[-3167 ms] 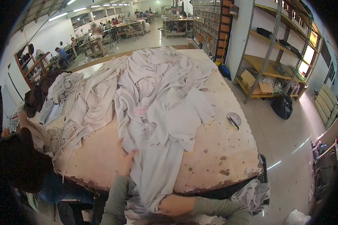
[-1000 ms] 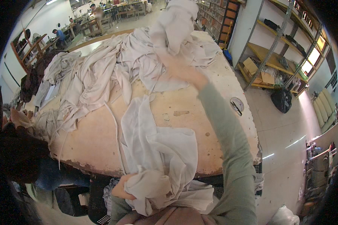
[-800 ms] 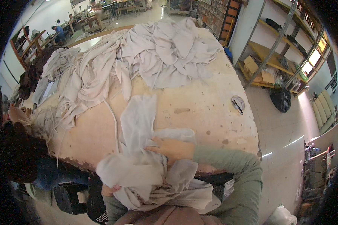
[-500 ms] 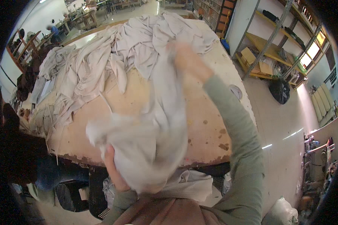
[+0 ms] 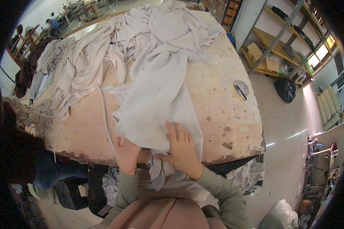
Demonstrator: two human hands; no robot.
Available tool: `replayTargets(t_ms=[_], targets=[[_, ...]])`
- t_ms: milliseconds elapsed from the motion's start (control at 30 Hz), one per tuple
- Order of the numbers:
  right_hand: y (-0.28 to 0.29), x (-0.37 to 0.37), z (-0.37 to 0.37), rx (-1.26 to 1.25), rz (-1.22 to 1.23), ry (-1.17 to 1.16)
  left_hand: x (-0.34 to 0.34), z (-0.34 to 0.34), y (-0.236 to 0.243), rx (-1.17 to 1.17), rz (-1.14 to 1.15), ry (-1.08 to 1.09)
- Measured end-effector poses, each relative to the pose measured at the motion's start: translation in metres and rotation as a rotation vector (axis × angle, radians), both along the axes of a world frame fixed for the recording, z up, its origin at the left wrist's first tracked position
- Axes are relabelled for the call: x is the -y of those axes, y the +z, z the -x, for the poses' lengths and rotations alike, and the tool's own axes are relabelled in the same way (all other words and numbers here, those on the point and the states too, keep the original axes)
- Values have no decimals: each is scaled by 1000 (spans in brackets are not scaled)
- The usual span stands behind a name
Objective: The person repairs a light-colored garment by hand, using tape to secure small fabric sections. They repeatedly pick up the garment, align edges, apply tape, and smooth the fabric. The person works at a table in a workshop setting with other workers visible in the background.
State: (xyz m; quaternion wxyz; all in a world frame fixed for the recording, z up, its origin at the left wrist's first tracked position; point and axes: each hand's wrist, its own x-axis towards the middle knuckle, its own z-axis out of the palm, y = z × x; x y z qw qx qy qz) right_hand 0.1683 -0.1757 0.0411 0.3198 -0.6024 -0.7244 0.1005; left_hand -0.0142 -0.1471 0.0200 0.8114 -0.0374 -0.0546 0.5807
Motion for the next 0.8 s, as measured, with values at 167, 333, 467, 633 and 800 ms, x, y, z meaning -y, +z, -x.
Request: replayTargets(t_ms=[167,333,467,633,800], targets=[[-34,14,-45,148,214,-163,-8,5,13,-756,-74,431],[50,-24,-100,36,-349,-289,-9,-1,4,-840,-126,687],[111,-23,-109,362,-620,-397,-7,17,-1,-677,-43,734],[109,-12,-143,-44,-356,-426,-23,63,-1,-654,107,775],[81,-24,-207,203,48,-528,-30,54,-17,-703,172,718]])
